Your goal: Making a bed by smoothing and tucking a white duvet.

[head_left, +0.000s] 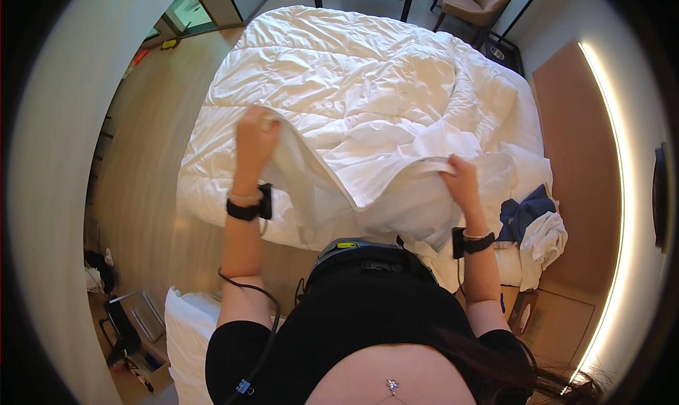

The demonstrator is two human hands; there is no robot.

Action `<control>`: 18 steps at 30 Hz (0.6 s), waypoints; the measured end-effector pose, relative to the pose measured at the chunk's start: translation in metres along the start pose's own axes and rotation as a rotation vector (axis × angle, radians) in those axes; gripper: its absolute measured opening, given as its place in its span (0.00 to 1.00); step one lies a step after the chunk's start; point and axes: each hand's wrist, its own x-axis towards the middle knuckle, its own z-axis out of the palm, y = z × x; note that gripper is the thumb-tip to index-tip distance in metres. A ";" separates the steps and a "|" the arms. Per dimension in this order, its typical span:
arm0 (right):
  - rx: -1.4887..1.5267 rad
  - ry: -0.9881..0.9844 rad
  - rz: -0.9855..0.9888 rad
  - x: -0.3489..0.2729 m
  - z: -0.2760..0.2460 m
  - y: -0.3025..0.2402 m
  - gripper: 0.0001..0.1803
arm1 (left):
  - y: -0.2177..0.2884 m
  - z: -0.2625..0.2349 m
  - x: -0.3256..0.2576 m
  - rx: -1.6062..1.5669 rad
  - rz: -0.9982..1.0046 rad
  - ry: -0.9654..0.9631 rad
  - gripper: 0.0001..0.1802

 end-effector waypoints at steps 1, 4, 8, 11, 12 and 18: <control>-0.035 0.033 0.033 0.000 -0.012 0.010 0.10 | -0.017 -0.008 0.009 0.116 -0.045 0.065 0.08; -0.133 0.108 0.097 -0.007 -0.030 0.042 0.11 | -0.078 -0.006 0.011 0.361 -0.133 0.071 0.11; -0.254 0.107 0.195 -0.022 -0.020 0.055 0.13 | -0.138 0.014 -0.026 0.512 -0.231 -0.217 0.16; -0.172 0.070 0.228 -0.034 -0.005 0.049 0.13 | -0.112 0.049 -0.050 0.475 -0.158 -0.438 0.22; -0.116 0.053 0.206 -0.037 0.001 0.045 0.13 | -0.098 0.061 -0.058 0.482 -0.070 -0.463 0.24; 0.004 -0.173 0.055 -0.031 0.033 -0.018 0.13 | 0.049 0.126 -0.086 -0.309 0.163 -0.507 0.24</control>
